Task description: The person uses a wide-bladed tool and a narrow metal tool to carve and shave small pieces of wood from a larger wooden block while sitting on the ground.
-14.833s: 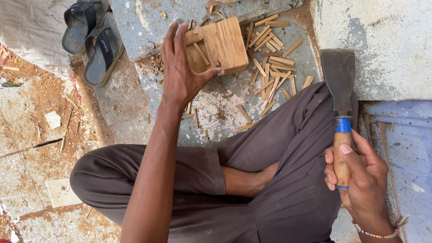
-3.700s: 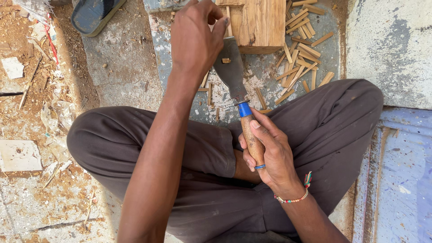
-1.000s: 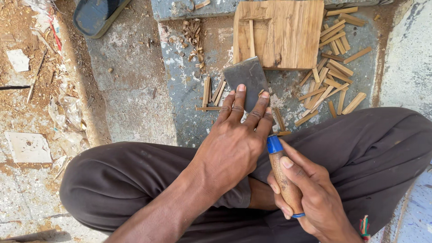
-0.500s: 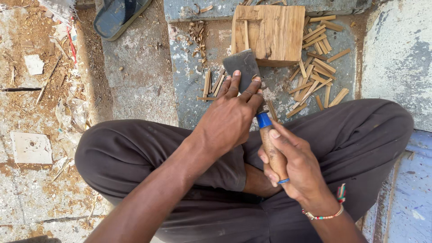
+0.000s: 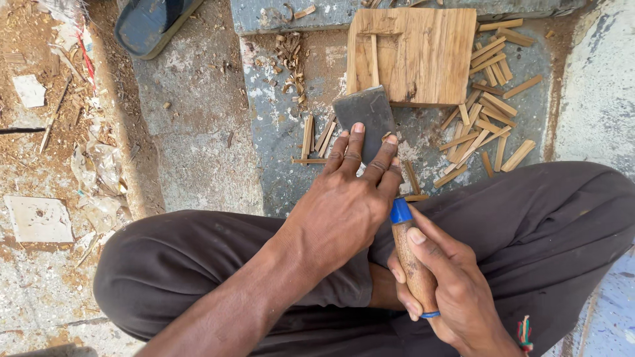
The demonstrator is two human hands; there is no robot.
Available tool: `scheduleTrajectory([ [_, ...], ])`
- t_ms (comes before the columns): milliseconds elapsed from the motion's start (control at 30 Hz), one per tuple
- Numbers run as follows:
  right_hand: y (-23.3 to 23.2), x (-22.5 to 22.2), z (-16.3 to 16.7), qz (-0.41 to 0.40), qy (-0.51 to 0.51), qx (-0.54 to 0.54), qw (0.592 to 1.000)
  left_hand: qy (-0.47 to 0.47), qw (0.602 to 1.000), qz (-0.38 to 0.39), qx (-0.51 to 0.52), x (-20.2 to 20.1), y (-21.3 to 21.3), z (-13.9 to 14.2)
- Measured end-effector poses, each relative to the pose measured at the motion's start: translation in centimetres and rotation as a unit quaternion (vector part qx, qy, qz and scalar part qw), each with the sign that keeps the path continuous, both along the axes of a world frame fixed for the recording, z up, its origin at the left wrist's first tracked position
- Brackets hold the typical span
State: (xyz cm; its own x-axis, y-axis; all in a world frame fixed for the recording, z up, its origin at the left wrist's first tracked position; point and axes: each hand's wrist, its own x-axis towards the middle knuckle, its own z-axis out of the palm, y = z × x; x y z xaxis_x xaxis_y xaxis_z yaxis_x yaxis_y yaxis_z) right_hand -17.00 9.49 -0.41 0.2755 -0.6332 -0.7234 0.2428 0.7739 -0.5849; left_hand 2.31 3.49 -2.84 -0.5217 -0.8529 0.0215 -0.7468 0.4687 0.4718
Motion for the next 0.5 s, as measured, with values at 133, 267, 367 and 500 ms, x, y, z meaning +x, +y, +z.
scheduleTrajectory([
  [133, -0.2, -0.2, 0.7, 0.005, 0.068, 0.028, 0.997, -0.024, 1.000, 0.002, -0.009, -0.4, 0.0, 0.6],
  [267, -0.9, -0.6, 1.7, 0.040, 0.060, -0.018, 0.997, -0.037, 0.999, 0.015, -0.024, -1.2, 0.1, 0.5],
  [367, -2.2, -2.1, 2.2, 0.080, 0.093, -0.031, 0.992, -0.030, 0.997, 0.061, -0.048, -2.8, 0.7, -0.2],
  [500, -3.0, -3.0, 2.2, 0.098, 0.096, -0.029, 0.990, 0.011, 0.992, 0.103, -0.068, -3.9, 1.1, -0.5],
])
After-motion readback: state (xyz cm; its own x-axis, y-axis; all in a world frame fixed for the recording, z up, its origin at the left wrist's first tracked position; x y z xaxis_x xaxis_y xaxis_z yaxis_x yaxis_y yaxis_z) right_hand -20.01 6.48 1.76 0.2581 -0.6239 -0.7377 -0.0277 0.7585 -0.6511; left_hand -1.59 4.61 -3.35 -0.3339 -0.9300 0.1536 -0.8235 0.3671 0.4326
